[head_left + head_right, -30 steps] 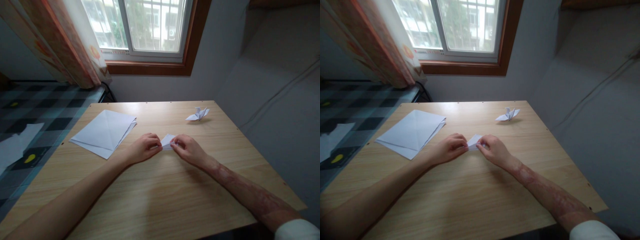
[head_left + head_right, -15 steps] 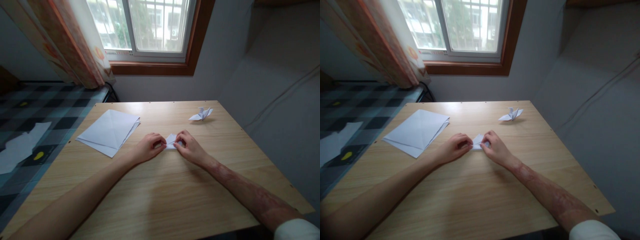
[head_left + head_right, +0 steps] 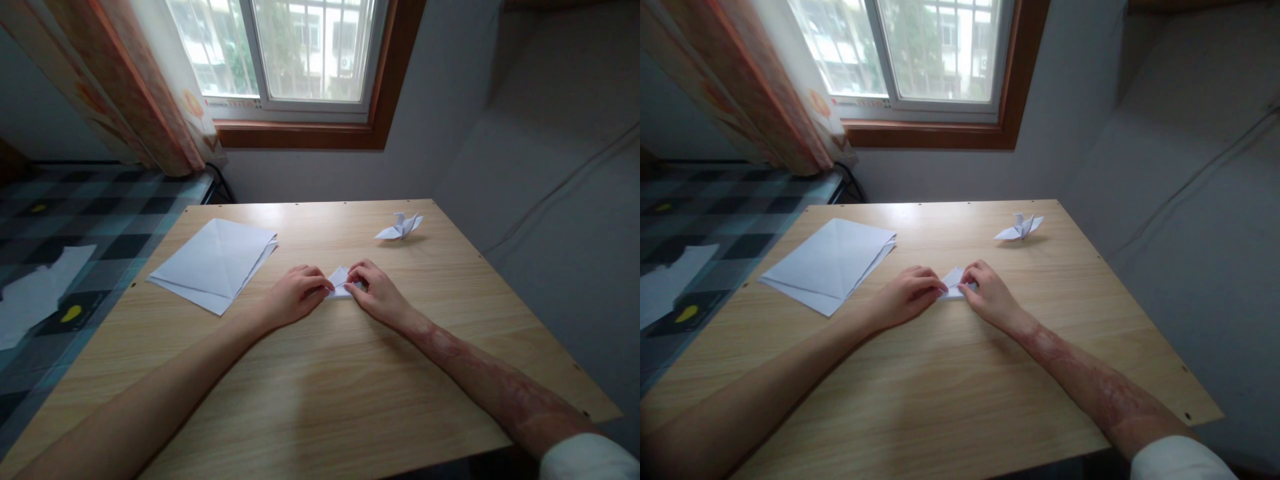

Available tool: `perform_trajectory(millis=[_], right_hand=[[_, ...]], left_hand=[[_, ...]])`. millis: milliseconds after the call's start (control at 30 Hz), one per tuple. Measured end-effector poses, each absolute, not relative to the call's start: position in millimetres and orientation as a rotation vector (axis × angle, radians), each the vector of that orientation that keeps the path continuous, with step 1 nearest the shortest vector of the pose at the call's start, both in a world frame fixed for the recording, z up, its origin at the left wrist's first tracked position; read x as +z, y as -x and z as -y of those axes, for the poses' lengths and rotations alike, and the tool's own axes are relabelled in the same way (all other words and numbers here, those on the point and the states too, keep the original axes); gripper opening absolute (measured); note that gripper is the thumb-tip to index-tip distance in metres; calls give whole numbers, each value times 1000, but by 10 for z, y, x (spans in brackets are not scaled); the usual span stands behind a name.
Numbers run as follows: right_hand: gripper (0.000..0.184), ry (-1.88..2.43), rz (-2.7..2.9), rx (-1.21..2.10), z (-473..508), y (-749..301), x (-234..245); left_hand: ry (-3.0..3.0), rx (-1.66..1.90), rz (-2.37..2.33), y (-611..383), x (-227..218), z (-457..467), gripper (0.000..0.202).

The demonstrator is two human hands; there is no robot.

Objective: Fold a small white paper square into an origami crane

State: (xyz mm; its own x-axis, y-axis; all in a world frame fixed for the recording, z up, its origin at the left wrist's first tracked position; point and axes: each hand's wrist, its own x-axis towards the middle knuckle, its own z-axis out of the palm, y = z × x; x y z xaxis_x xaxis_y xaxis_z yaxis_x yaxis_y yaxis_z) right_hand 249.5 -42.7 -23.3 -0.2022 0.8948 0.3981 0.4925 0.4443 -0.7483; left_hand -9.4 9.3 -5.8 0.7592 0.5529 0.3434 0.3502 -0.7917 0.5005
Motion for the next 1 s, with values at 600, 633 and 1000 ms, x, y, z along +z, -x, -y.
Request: perform_trajectory(millis=[600, 633, 1000], right_hand=[[13, 1201, 1907, 571, 436, -2496, -237], [13, 1203, 1908, 563, 436, -2498, -243], [35, 1129, 2022, 414, 497, -2505, -246]], left_hand=[[-2658, 648, -681, 88, -78, -78, 23], [-2668, 644, -679, 88, -79, -75, 24], [-2714, 676, -624, 88, -87, -81, 26]])
